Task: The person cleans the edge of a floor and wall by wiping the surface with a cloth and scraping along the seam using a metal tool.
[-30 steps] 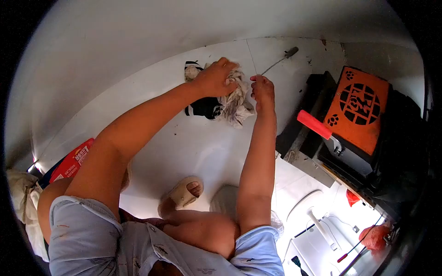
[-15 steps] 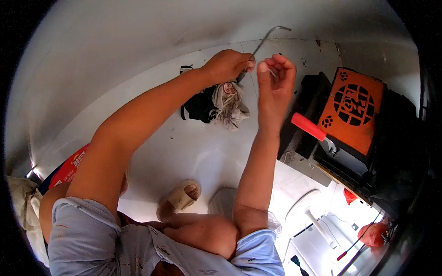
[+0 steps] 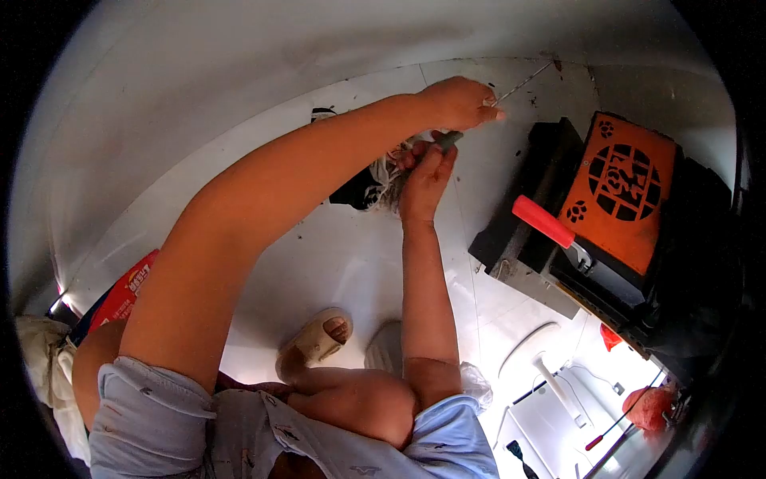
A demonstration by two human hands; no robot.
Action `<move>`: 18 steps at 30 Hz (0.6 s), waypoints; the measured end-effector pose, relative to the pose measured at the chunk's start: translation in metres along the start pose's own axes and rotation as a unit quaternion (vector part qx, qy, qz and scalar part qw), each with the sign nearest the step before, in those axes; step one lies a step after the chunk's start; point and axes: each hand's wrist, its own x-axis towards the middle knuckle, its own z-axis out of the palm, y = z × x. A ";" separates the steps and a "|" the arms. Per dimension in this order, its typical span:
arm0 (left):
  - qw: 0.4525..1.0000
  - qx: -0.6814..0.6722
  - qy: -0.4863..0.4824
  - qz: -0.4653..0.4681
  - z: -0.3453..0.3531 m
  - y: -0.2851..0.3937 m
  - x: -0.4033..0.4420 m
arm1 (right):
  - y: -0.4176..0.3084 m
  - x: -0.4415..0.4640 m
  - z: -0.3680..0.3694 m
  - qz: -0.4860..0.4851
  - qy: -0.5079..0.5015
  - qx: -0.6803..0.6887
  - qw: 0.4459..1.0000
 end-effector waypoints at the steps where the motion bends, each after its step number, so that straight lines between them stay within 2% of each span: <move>1: 0.999 0.036 0.019 0.016 0.011 -0.014 0.002 | -0.010 0.002 0.003 0.024 0.050 -0.007 0.998; 3: 0.994 0.104 0.025 0.037 0.023 -0.039 -0.019 | -0.043 0.012 0.003 0.073 0.150 -0.021 0.986; 7: 0.970 0.235 -0.019 0.057 0.043 -0.069 -0.087 | -0.035 0.063 -0.072 0.108 0.169 0.119 0.973; 10: 0.942 0.325 -0.034 0.076 0.052 -0.070 -0.136 | -0.042 0.074 -0.083 0.117 0.225 0.036 0.967; 13: 0.933 0.346 -0.073 0.075 0.058 -0.083 -0.156 | -0.040 0.082 -0.102 0.130 0.190 -0.060 0.971; 16: 0.923 0.368 -0.083 0.072 0.060 -0.097 -0.158 | -0.046 0.082 -0.098 0.162 0.228 -0.072 0.957; 18: 0.923 0.369 -0.063 0.086 0.066 -0.106 -0.159 | -0.047 0.099 -0.113 0.159 0.205 -0.041 0.965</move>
